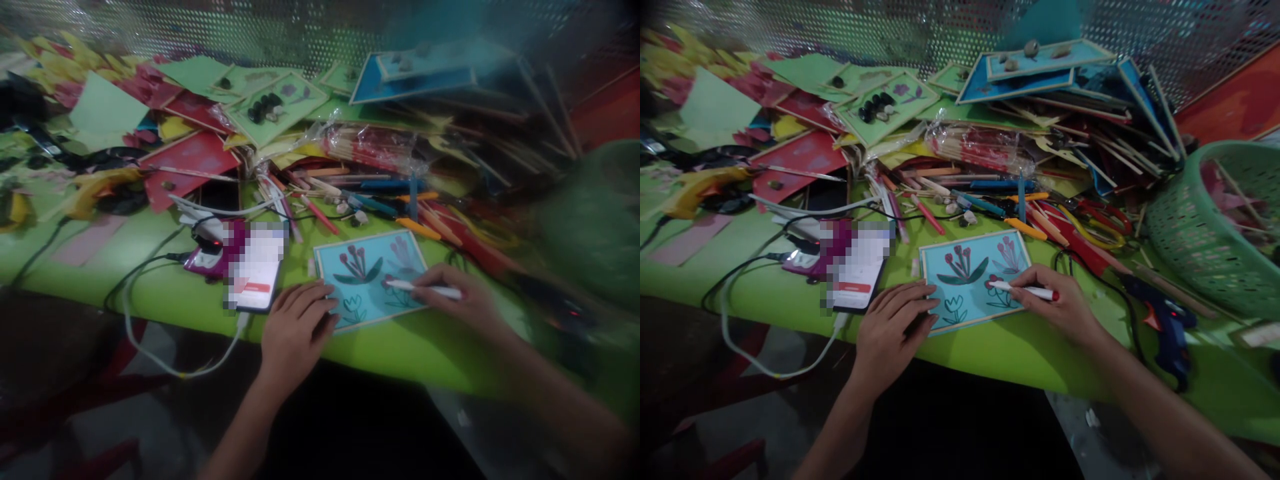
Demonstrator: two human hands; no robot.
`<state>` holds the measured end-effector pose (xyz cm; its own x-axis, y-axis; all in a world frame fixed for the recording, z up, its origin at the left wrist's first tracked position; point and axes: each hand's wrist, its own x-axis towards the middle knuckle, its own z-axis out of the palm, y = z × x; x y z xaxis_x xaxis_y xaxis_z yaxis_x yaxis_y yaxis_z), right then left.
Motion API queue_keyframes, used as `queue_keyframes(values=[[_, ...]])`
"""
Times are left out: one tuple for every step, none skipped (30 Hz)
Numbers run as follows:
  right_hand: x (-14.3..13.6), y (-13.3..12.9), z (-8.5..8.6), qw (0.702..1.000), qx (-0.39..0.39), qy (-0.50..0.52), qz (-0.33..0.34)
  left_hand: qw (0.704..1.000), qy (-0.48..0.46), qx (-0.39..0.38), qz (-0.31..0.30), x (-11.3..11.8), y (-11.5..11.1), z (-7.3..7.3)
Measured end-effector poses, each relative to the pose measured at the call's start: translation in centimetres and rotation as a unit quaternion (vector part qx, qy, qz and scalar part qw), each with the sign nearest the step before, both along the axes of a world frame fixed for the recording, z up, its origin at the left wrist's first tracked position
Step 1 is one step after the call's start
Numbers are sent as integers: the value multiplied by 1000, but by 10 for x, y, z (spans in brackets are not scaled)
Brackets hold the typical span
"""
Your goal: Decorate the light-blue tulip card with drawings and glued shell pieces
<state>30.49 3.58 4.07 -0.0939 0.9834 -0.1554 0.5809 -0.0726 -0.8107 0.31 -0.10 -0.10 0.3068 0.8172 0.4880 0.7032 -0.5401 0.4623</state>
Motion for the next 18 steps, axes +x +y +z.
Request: queue_keyframes(values=[[0,0,0,1000,1,0,-2,1000,0,2,0,0,0,0],[0,0,0,1000,2,1,-2,1000,-1,3,0,0,0,0],[0,1,0,1000,3,1,-2,1000,-1,2,0,0,0,0],[0,1,0,1000,5,2,-2,1000,-1,1,0,0,0,0],[0,1,0,1000,6,3,0,1000,-1,-1,0,-1,0,0],[0,1,0,1000,8,3,-1,1000,-1,-3,0,-1,0,0],[0,1,0,1000,8,4,-2,1000,-1,-4,0,-1,0,0],[0,1,0,1000,5,5,-2,1000,0,-4,0,-1,0,0],[0,1,1,1000,2,7,-4,1000,0,-3,1,0,0,0],[1,1,2,1000,-1,8,-5,1000,1,-2,2,0,0,0],[1,1,2,1000,-3,9,-5,1000,1,0,2,0,0,1],[1,1,3,1000,-4,9,-6,1000,1,0,2,0,0,1],[1,1,4,1000,-4,9,-7,1000,1,-1,2,0,0,1],[1,1,4,1000,-3,9,-7,1000,1,-3,2,0,0,1],[2,1,4,1000,-4,9,-7,1000,2,-5,3,0,0,1],[2,1,4,1000,-4,9,-4,1000,3,-8,4,0,0,1],[2,1,4,1000,-4,11,-3,1000,4,-9,5,0,0,2],[2,1,4,1000,-2,12,-2,1000,5,-9,5,0,0,2]])
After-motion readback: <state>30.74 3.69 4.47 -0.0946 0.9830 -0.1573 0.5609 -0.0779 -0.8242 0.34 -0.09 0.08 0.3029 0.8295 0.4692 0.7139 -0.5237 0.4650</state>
